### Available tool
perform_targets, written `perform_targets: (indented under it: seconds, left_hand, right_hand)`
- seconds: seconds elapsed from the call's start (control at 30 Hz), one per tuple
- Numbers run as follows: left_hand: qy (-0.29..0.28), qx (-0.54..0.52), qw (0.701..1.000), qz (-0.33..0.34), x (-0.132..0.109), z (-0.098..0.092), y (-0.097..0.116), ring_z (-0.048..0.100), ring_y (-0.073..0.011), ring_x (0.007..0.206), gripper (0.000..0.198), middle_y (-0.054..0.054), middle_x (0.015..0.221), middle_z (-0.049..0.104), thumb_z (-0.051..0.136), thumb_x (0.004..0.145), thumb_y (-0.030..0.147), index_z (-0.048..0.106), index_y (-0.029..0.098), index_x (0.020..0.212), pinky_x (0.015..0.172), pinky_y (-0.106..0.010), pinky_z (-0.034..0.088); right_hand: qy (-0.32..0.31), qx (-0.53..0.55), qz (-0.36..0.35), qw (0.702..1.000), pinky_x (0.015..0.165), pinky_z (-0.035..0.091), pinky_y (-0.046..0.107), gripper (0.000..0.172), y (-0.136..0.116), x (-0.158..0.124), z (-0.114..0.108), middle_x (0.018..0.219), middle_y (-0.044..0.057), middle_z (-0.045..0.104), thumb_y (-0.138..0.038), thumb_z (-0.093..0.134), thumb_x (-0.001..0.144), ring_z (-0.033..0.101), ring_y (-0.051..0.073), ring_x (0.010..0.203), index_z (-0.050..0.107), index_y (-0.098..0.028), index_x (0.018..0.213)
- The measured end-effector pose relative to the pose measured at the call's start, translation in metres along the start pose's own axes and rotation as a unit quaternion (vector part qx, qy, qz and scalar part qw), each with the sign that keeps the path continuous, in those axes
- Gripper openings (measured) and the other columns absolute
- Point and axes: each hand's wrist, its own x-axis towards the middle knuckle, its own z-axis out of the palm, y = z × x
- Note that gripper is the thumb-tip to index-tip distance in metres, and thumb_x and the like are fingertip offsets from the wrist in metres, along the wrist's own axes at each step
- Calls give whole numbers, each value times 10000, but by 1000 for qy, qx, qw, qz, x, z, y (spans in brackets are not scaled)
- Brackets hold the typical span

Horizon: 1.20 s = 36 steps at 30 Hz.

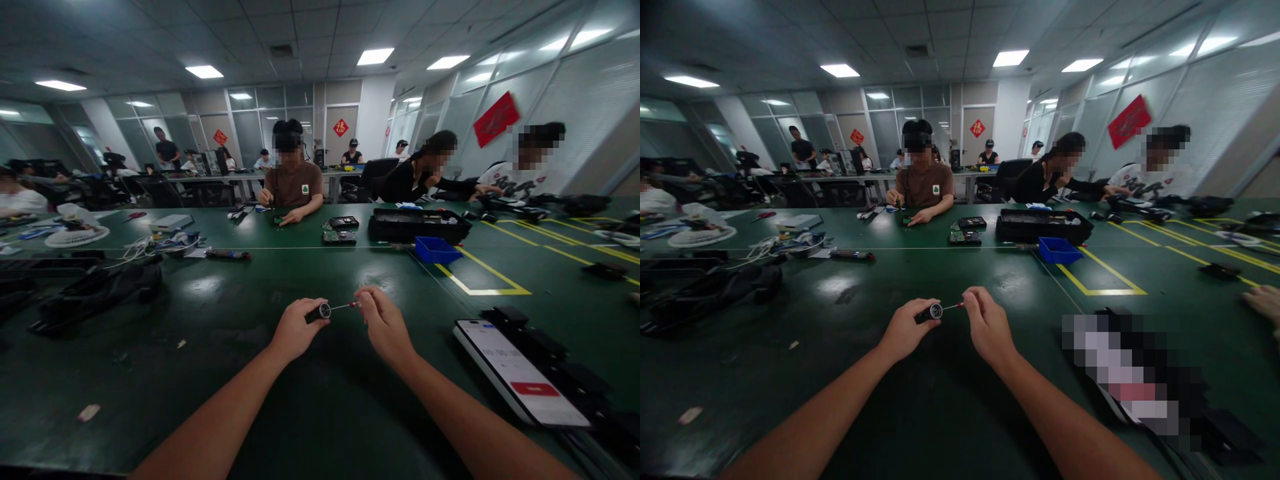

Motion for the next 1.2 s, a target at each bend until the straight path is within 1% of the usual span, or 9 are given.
perform_targets:
  seconds: [0.1, 0.3, 0.4, 0.47, 0.53, 0.67, 0.73, 1.0, 1.2]
  left_hand:
    - [-3, -1, 1000, 6, 0, 1, -1, 608, -219, 1104, 412, -27, 1160, 687, 749, 801, 149, 679, 280, 1186, 1010, -382, 442]
    - [7, -5, 1000, 9, 0, 0, 2, 613, -222, 1099, 392, -41, 1160, 687, 733, 814, 157, 678, 261, 1188, 1008, -390, 450]
    - [17, -9, 1000, 24, 1, -1, 4, 611, -220, 1114, 396, -41, 1177, 683, 732, 819, 165, 671, 260, 1198, 1025, -392, 444]
    - [19, -2, 999, 30, 1, -1, 6, 612, -225, 1114, 392, -46, 1178, 686, 733, 822, 172, 672, 262, 1199, 1024, -400, 444]
    - [14, 10, 999, 28, 1, -1, 6, 616, -232, 1104, 389, -50, 1171, 691, 736, 822, 181, 675, 264, 1196, 1014, -409, 450]
    - [10, 22, 999, 23, 1, -2, 6, 616, -229, 1106, 397, -42, 1181, 691, 741, 821, 184, 670, 271, 1202, 1015, -410, 445]
    - [12, 24, 999, 23, 1, -2, 6, 616, -226, 1107, 397, -38, 1185, 690, 744, 819, 182, 670, 270, 1200, 1016, -407, 443]
    - [9, 36, 999, 38, 0, -2, 3, 614, -232, 1103, 416, -45, 1177, 693, 759, 814, 203, 666, 269, 1214, 1017, -414, 433]
    - [5, 42, 998, 38, 0, -2, 3, 609, -234, 1109, 431, -35, 1181, 691, 763, 810, 210, 660, 289, 1221, 1021, -426, 426]
  right_hand:
    - [19, 10, 2, 1000, 628, 449, 315, 293, -4, 1, -1, 790, 24, 659, -445, 433, 980, 604, 189, 681, 624, -223, 984]
    - [51, 151, 53, 986, 722, 517, 352, 303, 1, 7, 4, 814, 40, 660, -487, 552, 911, 617, 196, 734, 636, -204, 973]
    - [72, 254, 120, 957, 695, 537, 368, 319, 7, 12, 6, 809, 46, 654, -518, 584, 874, 610, 198, 709, 634, -209, 935]
    - [48, 312, 168, 934, 639, 543, 373, 327, 11, 14, 8, 715, 32, 611, -536, 580, 861, 584, 191, 629, 611, -211, 863]
    - [39, 337, 187, 922, 604, 545, 371, 336, 13, 16, 9, 661, 18, 576, -549, 586, 849, 562, 182, 580, 592, -214, 824]
    - [101, 290, 151, 940, 628, 557, 360, 334, 16, 15, 9, 748, 34, 631, -547, 635, 825, 592, 185, 648, 616, -217, 877]
    - [110, 252, 126, 953, 658, 558, 359, 334, 16, 14, 8, 792, 41, 653, -545, 618, 844, 611, 191, 697, 623, -217, 906]
    - [75, 143, 53, 985, 708, 520, 359, 311, 9, 9, 5, 782, 29, 651, -502, 493, 947, 623, 191, 711, 599, -210, 956]
    - [70, 74, 25, 995, 676, 492, 331, 307, 3, 7, 0, 785, 33, 650, -480, 470, 965, 607, 185, 709, 602, -203, 972]
